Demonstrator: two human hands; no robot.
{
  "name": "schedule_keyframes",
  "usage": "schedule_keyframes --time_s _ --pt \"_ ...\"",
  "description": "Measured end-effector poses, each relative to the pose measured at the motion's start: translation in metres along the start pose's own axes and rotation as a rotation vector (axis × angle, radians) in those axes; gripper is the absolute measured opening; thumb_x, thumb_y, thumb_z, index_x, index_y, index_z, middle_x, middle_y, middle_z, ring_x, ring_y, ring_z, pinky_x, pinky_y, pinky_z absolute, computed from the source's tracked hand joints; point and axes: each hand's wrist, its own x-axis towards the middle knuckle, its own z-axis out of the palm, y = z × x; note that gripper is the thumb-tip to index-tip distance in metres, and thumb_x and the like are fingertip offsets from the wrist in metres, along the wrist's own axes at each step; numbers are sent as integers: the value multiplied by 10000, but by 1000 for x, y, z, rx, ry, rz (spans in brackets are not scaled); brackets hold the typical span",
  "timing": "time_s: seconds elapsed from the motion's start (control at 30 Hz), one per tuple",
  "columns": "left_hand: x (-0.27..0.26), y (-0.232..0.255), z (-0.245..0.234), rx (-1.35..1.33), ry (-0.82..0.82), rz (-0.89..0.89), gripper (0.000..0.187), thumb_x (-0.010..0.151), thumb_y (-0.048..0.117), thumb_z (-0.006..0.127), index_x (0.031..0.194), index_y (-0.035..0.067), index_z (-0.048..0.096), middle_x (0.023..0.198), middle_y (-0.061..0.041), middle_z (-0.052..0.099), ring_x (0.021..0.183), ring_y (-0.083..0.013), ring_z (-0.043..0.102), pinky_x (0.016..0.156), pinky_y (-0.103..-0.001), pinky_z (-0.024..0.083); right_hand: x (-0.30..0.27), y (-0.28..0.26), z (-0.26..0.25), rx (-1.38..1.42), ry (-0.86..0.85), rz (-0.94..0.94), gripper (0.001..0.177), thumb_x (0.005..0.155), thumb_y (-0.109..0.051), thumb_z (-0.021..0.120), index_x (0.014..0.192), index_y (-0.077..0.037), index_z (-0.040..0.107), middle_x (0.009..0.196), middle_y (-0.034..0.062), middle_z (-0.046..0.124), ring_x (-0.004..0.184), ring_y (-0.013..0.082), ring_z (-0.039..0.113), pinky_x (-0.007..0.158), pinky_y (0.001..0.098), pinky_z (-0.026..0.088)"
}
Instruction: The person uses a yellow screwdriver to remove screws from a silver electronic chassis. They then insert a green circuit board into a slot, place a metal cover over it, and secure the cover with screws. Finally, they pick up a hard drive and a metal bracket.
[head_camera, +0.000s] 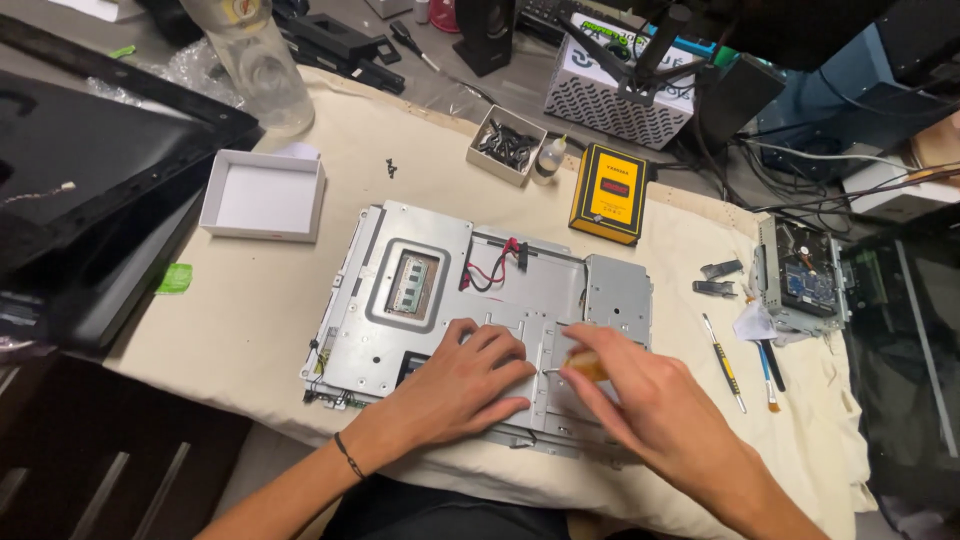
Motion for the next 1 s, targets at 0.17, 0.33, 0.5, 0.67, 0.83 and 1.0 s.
schedule_keyframes --time_s 0.17,0.33,0.5,0.67,0.83,1.0 --pt "1 -1 0 0 17 8 317 1136 430 642 1278 147 671 1290 -104 646 1227 -330 598 1032 -559 427 2 -2 4 -28 52 -5 452 1067 -185 714 1467 -55 548 1219 110 766 987 192 860 748 375 648" --pt "1 0 -2 12 -2 12 317 1139 432 640 1280 151 680 1293 -103 656 1237 -325 605 1038 -557 433 3 1 5 -233 157 86 470 1047 -358 782 1374 -68 609 978 125 797 708 404 724 538 515 590" --pt "0 1 -2 17 -4 6 306 1134 432 648 1270 158 672 1287 -101 649 1220 -325 608 1019 -543 431 -2 16 28 -310 262 27 434 1026 -347 836 1323 -77 670 960 41 800 742 247 761 528 427 574" --pt "2 -1 -3 16 24 -3 305 1125 419 658 1265 148 671 1281 -104 646 1205 -325 602 1014 -559 436 11 -5 -3 113 -12 18 502 1081 -171 673 1543 -63 507 1290 129 725 1001 192 865 885 360 639" --pt "2 0 -4 12 22 6 300 1130 410 649 1269 145 661 1280 -100 639 1228 -330 596 1020 -564 431 9 -2 3 -83 151 -17 528 1067 -201 746 1524 -47 531 1172 129 763 943 200 827 702 406 657" --pt "-1 2 -3 6 14 3 316 1142 428 634 1279 147 674 1294 -105 648 1226 -323 608 1022 -553 441 0 4 12 -107 68 146 464 1037 -375 773 1383 -110 614 1000 91 814 805 341 775 643 470 626"
